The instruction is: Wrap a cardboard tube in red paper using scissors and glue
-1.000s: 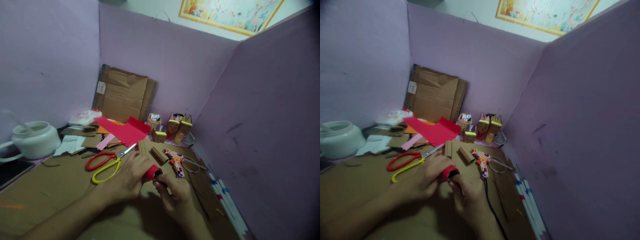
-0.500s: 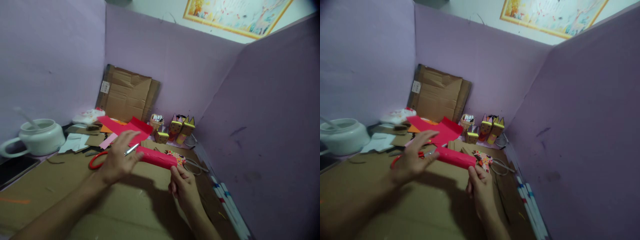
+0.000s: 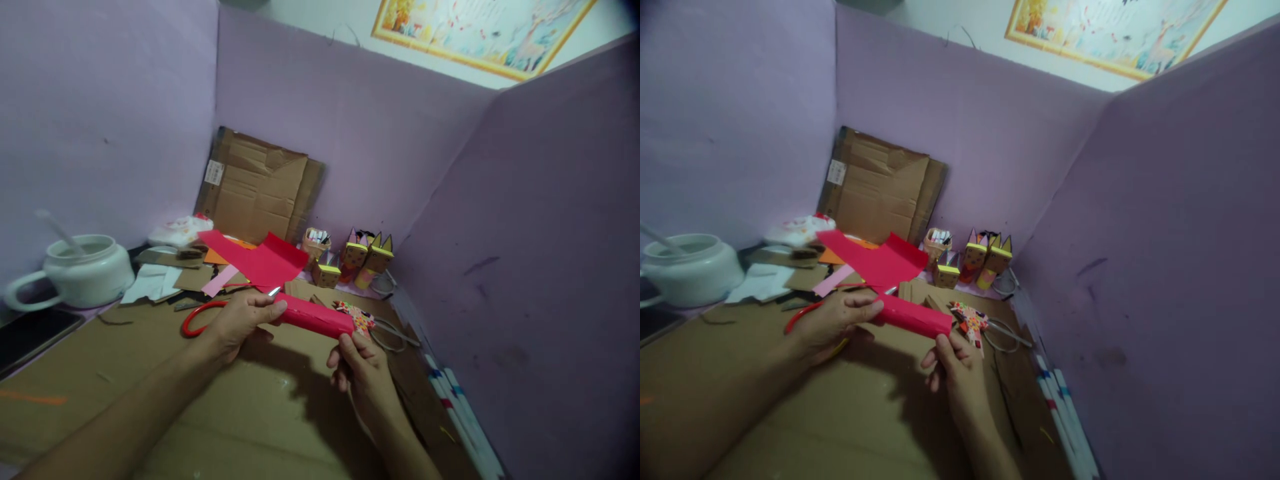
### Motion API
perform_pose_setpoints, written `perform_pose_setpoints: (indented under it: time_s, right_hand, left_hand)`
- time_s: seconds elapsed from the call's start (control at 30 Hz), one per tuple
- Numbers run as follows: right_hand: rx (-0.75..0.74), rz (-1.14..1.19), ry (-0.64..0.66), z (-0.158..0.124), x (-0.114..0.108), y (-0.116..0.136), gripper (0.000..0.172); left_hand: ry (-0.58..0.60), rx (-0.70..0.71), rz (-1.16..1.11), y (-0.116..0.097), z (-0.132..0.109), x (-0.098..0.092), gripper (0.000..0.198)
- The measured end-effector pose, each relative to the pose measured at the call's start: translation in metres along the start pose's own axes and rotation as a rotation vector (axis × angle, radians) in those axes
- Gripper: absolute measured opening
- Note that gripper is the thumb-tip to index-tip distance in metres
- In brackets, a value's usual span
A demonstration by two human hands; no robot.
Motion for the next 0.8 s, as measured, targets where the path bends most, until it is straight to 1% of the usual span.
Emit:
perform_pose_setpoints:
  time_s: [0.07, 0.17, 0.23, 0.33, 0.4, 0.47, 0.53, 0.67, 0.73, 0.8]
  right_hand:
    - [0.041, 0.014, 0.051, -0.001, 0.006, -0.003, 0.043]
    - [0.099, 0.045, 0.104, -0.004, 0.013, -0.008, 0.051]
    - [0.146, 0.057, 0.092, -0.004, 0.012, -0.012, 0.056]
    - [0.217, 0.069, 0.03, -0.003, 0.008, -0.02, 0.057]
    - [0.205, 0.085, -0.028, -0.002, 0.005, -0.021, 0.054]
    - [0.16, 0.111, -0.094, -0.001, 0.002, -0.019, 0.05]
    - [0.128, 0.134, -0.143, -0.002, 0.001, -0.018, 0.05]
    - [0.092, 0.155, -0.18, -0.002, 0.0, -0.017, 0.049]
    - [0.091, 0.143, -0.185, -0.002, -0.002, -0.015, 0.048]
    - [0.091, 0.146, -0.206, -0.002, -0.006, -0.014, 0.049]
  left_hand:
    - [-0.026, -0.009, -0.003, 0.004, 0.002, -0.001, 0.045]
    - [-0.071, -0.026, -0.018, 0.015, 0.005, -0.002, 0.044]
    - [-0.089, -0.033, -0.014, 0.023, 0.004, 0.0, 0.041]
    - [-0.098, -0.032, 0.009, 0.032, 0.002, 0.006, 0.038]
    - [-0.103, -0.019, 0.022, 0.035, 0.0, 0.009, 0.037]
    - [-0.116, 0.004, 0.028, 0.036, -0.002, 0.01, 0.035]
    - [-0.135, 0.029, 0.031, 0.034, -0.002, 0.01, 0.034]
    - [-0.165, 0.067, 0.037, 0.027, -0.003, 0.008, 0.032]
    - [-0.149, 0.071, 0.039, 0.023, -0.004, 0.01, 0.032]
    - [-0.097, 0.064, 0.038, 0.021, -0.005, 0.014, 0.032]
Point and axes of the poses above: each hand's wrist, its own z-axis towards the middle knuckle, its own x-axis out of the palm, y = z × x, the point moved 10 cm from there along z, towards the middle knuckle, and after that the axes turned 2 degrees about -z, right-handed, at the moved point
